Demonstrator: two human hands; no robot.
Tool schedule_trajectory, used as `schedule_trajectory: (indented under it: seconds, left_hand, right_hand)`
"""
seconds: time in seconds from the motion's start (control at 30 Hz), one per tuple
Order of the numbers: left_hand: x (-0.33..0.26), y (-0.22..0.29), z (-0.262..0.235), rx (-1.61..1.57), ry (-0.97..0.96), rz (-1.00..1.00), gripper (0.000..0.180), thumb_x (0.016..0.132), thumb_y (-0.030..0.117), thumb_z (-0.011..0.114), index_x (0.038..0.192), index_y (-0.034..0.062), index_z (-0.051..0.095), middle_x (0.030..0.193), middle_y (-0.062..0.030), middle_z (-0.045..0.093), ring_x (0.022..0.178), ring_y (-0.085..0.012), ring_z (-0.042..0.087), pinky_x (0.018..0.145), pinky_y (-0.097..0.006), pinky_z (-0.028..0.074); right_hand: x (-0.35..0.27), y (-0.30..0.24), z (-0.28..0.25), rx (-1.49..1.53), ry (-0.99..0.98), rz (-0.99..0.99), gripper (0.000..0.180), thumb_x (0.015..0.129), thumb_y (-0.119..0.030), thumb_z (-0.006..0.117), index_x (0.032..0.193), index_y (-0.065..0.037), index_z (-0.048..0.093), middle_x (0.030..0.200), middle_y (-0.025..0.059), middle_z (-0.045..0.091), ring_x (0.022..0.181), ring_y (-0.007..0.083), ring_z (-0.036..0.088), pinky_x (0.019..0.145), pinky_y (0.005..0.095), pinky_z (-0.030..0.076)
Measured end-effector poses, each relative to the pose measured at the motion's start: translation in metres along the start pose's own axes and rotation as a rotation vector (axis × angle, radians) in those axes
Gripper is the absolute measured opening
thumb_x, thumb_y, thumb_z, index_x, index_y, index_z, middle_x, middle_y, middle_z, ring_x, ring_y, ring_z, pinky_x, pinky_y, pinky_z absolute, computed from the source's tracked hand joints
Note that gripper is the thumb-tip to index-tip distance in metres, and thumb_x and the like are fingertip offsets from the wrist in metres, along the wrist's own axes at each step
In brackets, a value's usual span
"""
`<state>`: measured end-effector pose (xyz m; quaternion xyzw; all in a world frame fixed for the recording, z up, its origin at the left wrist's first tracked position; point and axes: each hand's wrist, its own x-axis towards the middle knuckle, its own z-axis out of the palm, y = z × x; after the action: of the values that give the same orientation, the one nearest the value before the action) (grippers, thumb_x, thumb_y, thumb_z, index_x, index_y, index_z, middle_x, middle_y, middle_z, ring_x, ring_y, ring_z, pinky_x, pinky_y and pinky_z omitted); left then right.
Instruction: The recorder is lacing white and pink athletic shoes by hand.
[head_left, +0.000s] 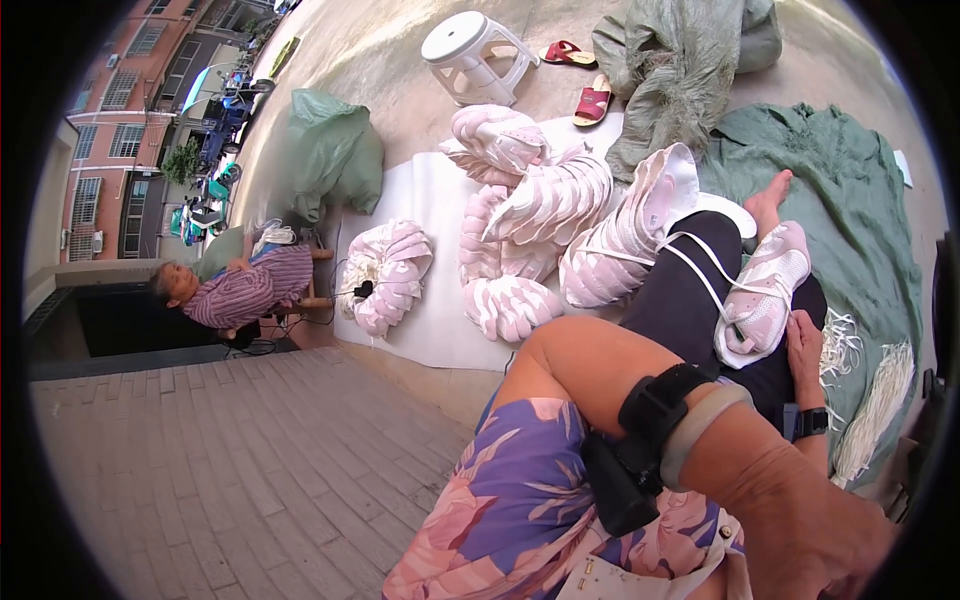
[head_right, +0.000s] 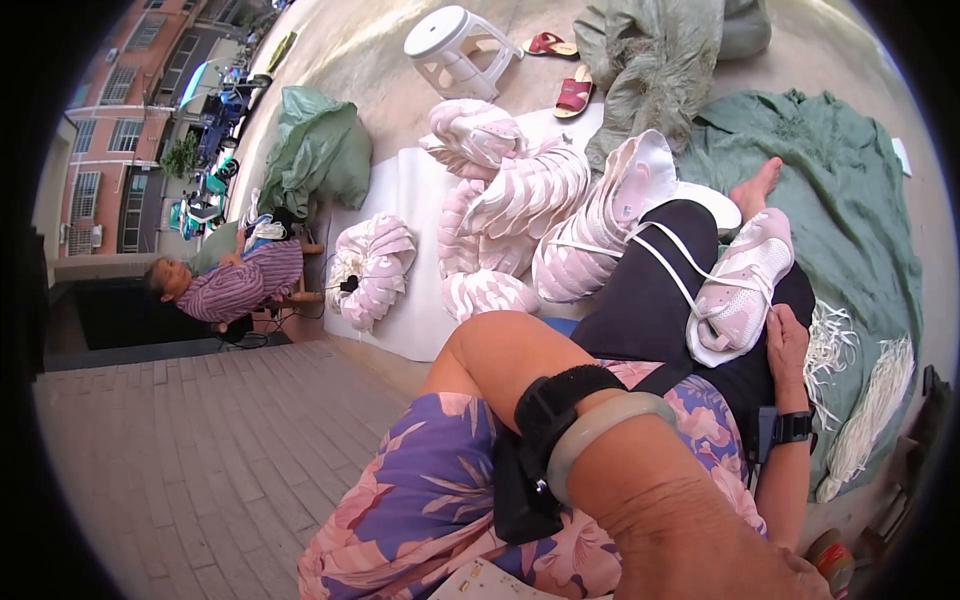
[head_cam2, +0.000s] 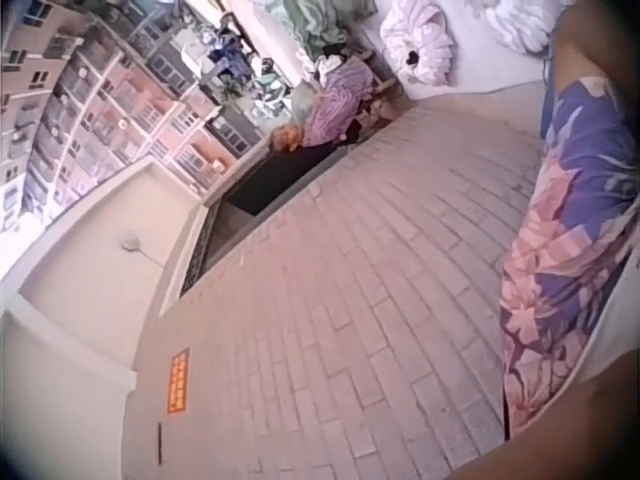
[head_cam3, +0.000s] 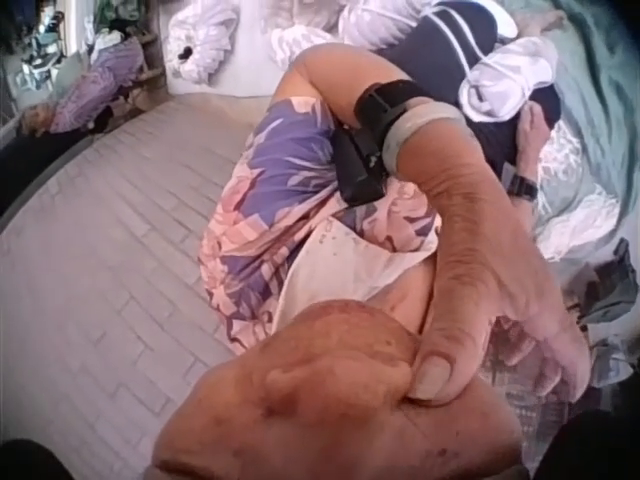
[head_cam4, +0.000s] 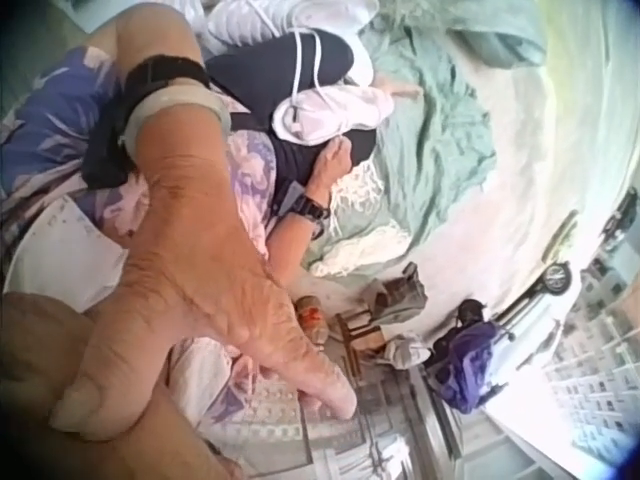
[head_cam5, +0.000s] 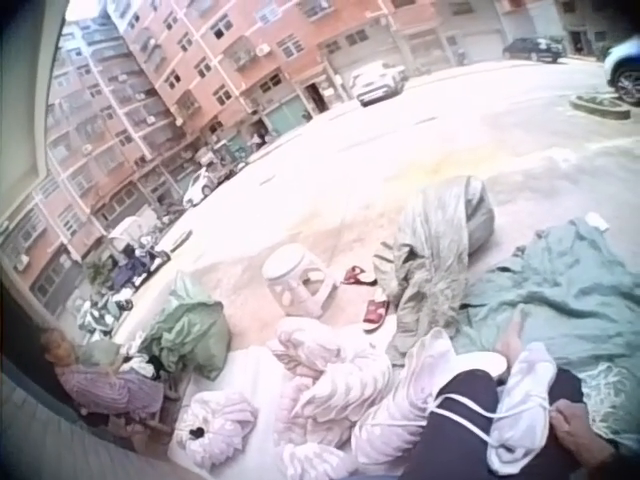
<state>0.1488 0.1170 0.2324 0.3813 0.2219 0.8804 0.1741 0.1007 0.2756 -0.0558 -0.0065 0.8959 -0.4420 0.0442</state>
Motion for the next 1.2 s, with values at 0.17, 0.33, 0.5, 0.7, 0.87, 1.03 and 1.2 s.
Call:
schedule_trajectory:
  seconds: [0.17,0.33,0.5,0.7,0.87,1.03,1.2]
  left_hand:
    - [-0.001,0.015,-0.049,0.476,-0.213,-0.280,0.050,0.073,0.033,0.069,0.100,-0.0039,0.049,0.082,-0.0147,0.059,0.072,-0.0254,0.061,0.064,-0.032,0.046]
    - [-0.037,-0.034,-0.180,1.369,0.038,-0.227,0.014,0.076,0.015,0.056,0.080,0.0014,0.058,0.069,-0.0147,0.057,0.066,-0.0315,0.057,0.060,-0.038,0.045]
    - [-0.093,-0.035,-0.256,1.626,0.143,-0.598,0.023,0.078,0.023,0.055,0.066,0.0034,0.053,0.066,-0.0150,0.054,0.069,-0.0337,0.053,0.064,-0.044,0.041]
    - [-0.112,-0.034,-0.256,1.722,-0.020,-0.593,0.029,0.072,0.041,0.061,0.071,0.0118,0.061,0.067,-0.0080,0.058,0.070,-0.0278,0.053,0.062,-0.039,0.037]
    - [-0.106,-0.045,-0.254,1.812,-0.164,-0.677,0.039,0.071,0.045,0.060,0.089,0.0098,0.055,0.071,-0.0101,0.060,0.070,-0.0276,0.057,0.069,-0.039,0.035]
    - [-0.118,-0.040,-0.261,1.731,-0.191,-0.761,0.041,0.073,0.045,0.059,0.092,0.0094,0.051,0.066,-0.0080,0.059,0.068,-0.0263,0.058,0.071,-0.038,0.035]
    - [-0.130,-0.038,-0.273,1.604,-0.128,-0.650,0.028,0.073,0.031,0.061,0.092,0.0105,0.057,0.068,-0.0063,0.061,0.072,-0.0252,0.058,0.086,-0.038,0.035]
  right_hand:
    - [0.004,-0.004,-0.002,0.046,0.008,0.002,0.014,0.087,-0.015,0.050,0.082,-0.003,0.054,0.055,0.0065,0.047,0.050,0.0156,0.046,0.050,0.0288,0.038]
    - [0.006,0.042,0.012,0.052,0.148,-0.150,0.013,0.087,-0.015,0.050,0.084,-0.004,0.056,0.052,0.0038,0.045,0.047,0.0127,0.045,0.047,0.0272,0.037]
    - [-0.004,-0.009,-0.003,0.035,0.026,0.071,0.014,0.083,-0.019,0.054,0.084,-0.006,0.059,0.059,0.0141,0.055,0.054,0.0287,0.057,0.053,0.0358,0.043]
    - [-0.004,-0.011,0.000,-0.097,0.078,-0.029,0.013,0.083,-0.019,0.055,0.081,-0.007,0.059,0.065,0.0160,0.058,0.062,0.0345,0.058,0.055,0.0388,0.044]
    - [0.001,-0.007,-0.008,-0.070,0.062,-0.044,0.016,0.085,-0.018,0.052,0.079,-0.005,0.057,0.057,0.0126,0.053,0.052,0.0282,0.055,0.050,0.0361,0.041]
    - [0.004,-0.008,-0.004,-0.041,-0.008,0.020,0.017,0.086,-0.018,0.052,0.077,-0.004,0.055,0.053,0.0098,0.049,0.047,0.0206,0.049,0.047,0.0322,0.039]
    - [-0.002,-0.008,0.000,0.020,0.023,0.020,0.019,0.088,-0.017,0.051,0.076,-0.003,0.054,0.050,0.0048,0.045,0.044,0.0117,0.043,0.044,0.0279,0.035]
